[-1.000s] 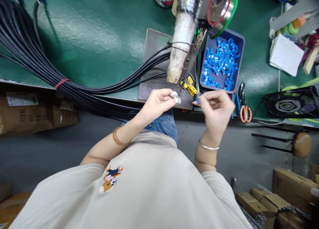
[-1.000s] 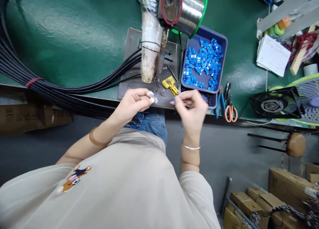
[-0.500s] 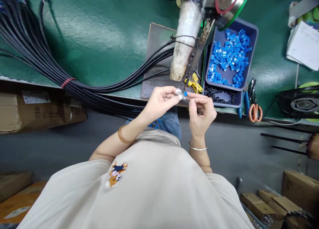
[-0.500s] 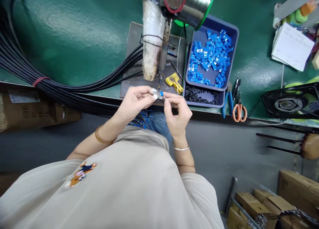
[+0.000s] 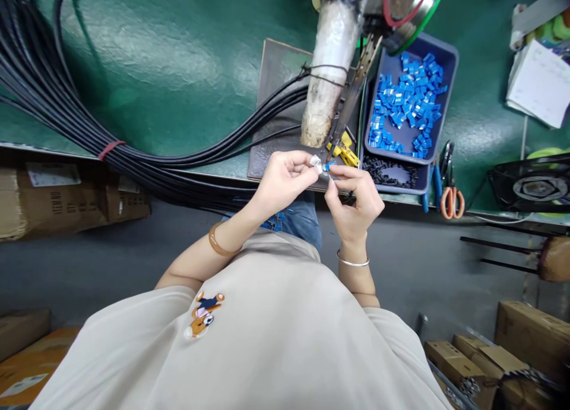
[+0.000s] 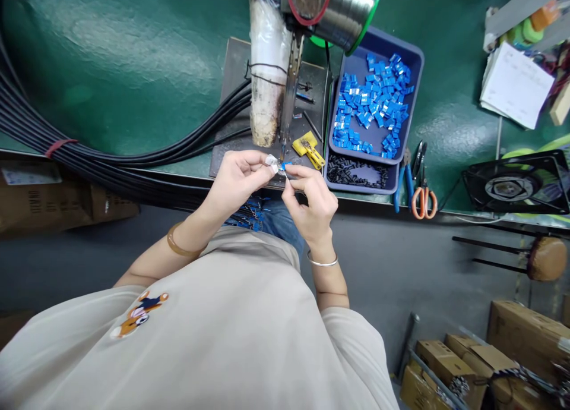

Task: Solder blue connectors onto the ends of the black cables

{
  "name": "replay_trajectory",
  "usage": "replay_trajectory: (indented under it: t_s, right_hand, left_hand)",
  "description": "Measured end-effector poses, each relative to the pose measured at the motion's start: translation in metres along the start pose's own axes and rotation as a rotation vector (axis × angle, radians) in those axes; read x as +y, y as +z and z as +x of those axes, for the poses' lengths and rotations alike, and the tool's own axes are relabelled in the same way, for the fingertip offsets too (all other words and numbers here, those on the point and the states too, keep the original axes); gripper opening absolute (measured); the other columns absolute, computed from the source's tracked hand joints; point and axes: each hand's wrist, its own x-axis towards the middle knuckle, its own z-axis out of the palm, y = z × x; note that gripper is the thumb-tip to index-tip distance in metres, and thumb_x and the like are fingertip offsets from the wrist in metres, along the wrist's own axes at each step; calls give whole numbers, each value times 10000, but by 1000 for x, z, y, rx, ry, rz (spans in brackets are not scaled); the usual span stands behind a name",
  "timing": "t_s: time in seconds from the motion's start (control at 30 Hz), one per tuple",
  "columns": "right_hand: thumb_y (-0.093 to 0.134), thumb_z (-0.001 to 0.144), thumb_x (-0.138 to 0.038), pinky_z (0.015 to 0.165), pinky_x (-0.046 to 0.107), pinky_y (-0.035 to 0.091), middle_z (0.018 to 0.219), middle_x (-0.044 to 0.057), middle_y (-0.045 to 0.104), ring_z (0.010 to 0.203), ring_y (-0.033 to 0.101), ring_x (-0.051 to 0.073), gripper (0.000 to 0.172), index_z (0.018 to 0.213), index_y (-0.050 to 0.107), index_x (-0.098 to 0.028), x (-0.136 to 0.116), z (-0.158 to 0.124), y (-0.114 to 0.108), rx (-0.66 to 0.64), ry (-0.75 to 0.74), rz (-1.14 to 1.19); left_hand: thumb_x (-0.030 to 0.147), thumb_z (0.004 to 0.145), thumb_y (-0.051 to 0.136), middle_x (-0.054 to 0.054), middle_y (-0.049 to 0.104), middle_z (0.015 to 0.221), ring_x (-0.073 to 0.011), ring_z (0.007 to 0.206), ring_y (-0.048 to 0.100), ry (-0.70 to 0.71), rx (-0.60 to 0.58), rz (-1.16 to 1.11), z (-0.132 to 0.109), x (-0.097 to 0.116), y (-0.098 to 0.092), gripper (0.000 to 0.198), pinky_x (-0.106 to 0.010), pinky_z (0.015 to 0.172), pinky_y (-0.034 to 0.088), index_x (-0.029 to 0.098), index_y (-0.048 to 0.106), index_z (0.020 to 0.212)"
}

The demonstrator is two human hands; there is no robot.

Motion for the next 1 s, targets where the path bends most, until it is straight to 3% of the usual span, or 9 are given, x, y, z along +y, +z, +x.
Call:
replay_trajectory:
  t_s: [0.37, 0.73, 1.0]
  right_hand:
    - [653, 807, -82, 804, 320, 576, 945, -2, 721, 882, 690, 140, 158, 803, 580, -221, 2, 8, -2, -34, 8, 4]
    - [678, 778, -64, 803, 293, 579, 966, 5, 723, 887, 687, 135, 174, 803, 598, -217, -1, 12, -3, -36, -11, -20]
    - [657, 792, -83, 813, 302, 569, 935, 0, 718, 873, 687, 137, 167, 792, 566, -223, 1, 10, -2, -43, 3, -17]
  left_hand:
    - [99, 673, 710, 35, 580, 594, -16, 503, 450, 12, -11, -3, 4, -3, -4, 69, -132, 474, 343, 111, 648, 645]
    - [125, 699, 708, 44, 513, 541, -28, 501, 439, 33, 30, 66, 2, 1, -2, 35, -151, 494, 365, 126, 680, 678]
    - [116, 670, 720, 18, 583, 604, -36, 528, 484, 3, 22, 68, 2, -1, -3, 56, -148, 493, 373, 121, 669, 646]
